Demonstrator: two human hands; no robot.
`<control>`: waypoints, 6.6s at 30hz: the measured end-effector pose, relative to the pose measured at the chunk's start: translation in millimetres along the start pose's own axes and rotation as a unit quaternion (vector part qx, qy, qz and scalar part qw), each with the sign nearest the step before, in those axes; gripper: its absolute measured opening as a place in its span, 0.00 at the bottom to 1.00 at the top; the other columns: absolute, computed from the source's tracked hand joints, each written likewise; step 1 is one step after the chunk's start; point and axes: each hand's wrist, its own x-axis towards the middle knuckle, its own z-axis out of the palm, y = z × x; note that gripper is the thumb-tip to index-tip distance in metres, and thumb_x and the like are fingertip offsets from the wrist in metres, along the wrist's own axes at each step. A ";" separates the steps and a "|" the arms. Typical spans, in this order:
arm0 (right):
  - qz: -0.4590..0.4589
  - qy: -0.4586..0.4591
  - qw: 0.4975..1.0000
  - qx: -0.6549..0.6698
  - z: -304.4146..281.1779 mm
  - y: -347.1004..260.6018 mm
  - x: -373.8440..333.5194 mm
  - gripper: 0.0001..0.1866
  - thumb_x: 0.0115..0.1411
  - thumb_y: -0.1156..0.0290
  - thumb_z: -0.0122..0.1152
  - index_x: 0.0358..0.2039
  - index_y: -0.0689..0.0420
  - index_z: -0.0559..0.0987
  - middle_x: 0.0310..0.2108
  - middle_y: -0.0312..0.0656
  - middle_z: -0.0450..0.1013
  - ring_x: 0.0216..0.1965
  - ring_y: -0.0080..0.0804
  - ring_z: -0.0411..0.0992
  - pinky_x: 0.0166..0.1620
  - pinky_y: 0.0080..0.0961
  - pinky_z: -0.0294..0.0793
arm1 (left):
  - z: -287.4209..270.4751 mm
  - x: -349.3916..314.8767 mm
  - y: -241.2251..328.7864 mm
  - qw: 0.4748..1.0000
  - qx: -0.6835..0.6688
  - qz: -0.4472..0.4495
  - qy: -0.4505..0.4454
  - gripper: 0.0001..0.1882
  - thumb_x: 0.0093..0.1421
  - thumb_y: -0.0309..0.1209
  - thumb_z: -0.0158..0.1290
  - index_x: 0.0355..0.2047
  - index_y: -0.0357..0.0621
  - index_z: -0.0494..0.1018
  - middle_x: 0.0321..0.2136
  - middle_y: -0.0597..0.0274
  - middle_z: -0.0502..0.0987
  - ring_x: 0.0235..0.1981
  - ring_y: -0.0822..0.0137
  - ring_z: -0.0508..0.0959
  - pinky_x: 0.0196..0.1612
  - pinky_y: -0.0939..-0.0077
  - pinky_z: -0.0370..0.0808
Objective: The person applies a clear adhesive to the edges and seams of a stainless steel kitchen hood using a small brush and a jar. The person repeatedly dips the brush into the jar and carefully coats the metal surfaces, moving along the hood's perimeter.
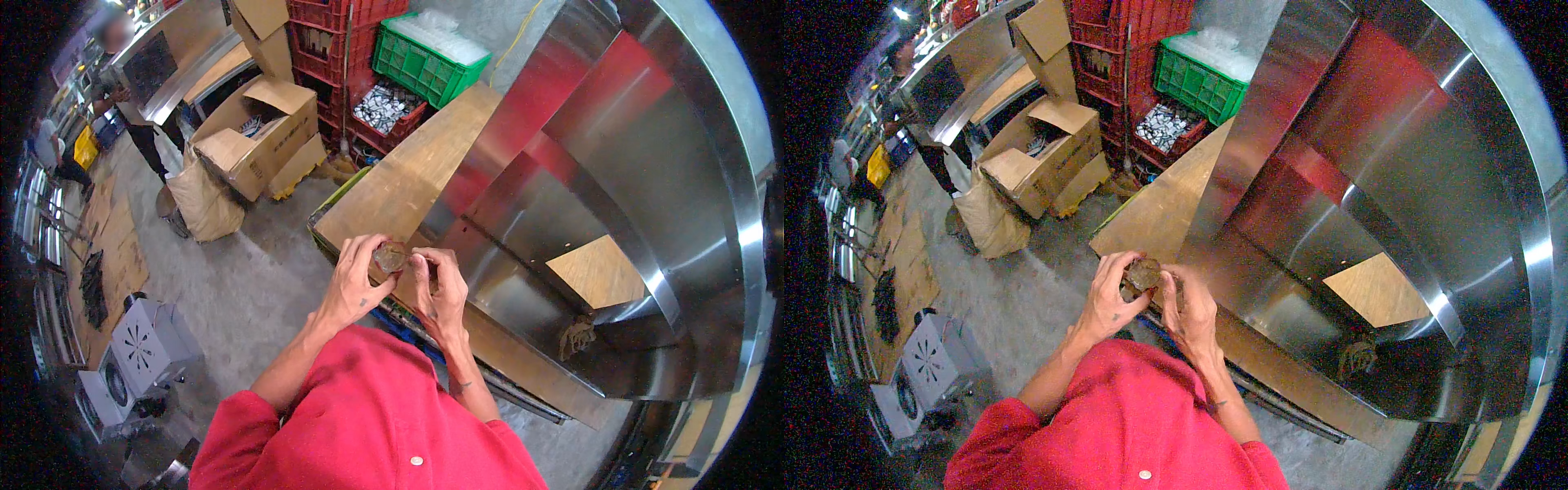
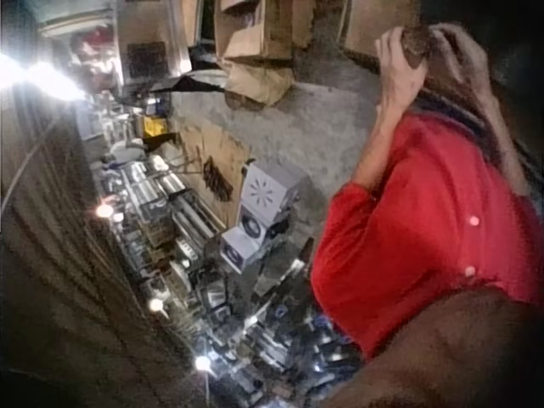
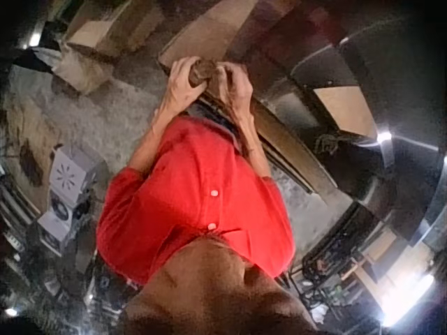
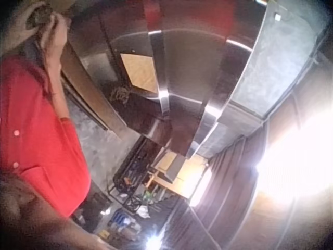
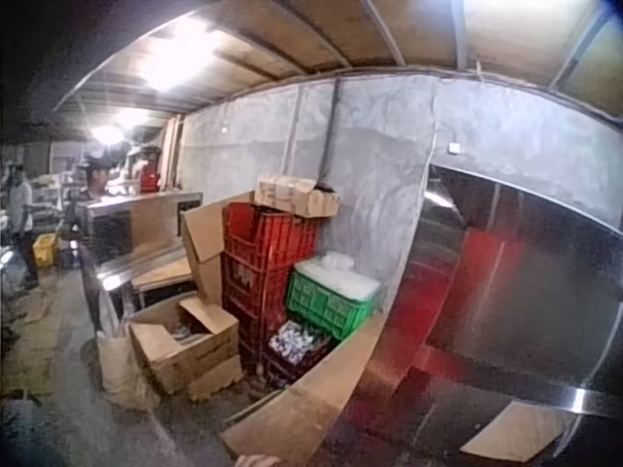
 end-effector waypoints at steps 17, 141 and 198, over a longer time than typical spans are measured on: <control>-0.092 0.016 0.995 -0.020 -1.0 3.2 1.7 0.06 0.70 0.79 0.64 0.46 0.62 0.80 0.38 0.47 0.79 0.36 0.39 0.78 0.39 0.30 0.78 | 0.8 7.5 8.5 1.000 0.015 -0.017 0.015 0.35 0.51 0.25 0.70 0.59 0.37 0.70 0.52 0.46 0.75 0.53 0.43 0.74 0.58 0.54 0.74; -0.507 0.256 0.816 -0.106 -167.0 -118.0 289.9 0.06 0.76 0.80 0.51 0.49 0.64 0.66 0.45 0.56 0.77 0.40 0.33 0.82 0.44 0.26 0.84 | 8.1 38.2 53.1 0.995 -0.063 -0.011 0.076 0.32 0.56 0.28 0.70 0.60 0.37 0.72 0.52 0.48 0.75 0.53 0.49 0.76 0.54 0.59 0.78; -0.269 -0.105 0.951 -0.113 -84.6 -60.8 80.2 0.15 0.61 0.85 0.69 0.47 0.60 0.80 0.45 0.47 0.83 0.40 0.41 0.84 0.38 0.29 0.83 | -20.5 54.2 60.0 0.988 -0.035 0.082 0.125 0.36 0.53 0.27 0.73 0.62 0.41 0.72 0.54 0.51 0.77 0.53 0.50 0.77 0.54 0.60 0.78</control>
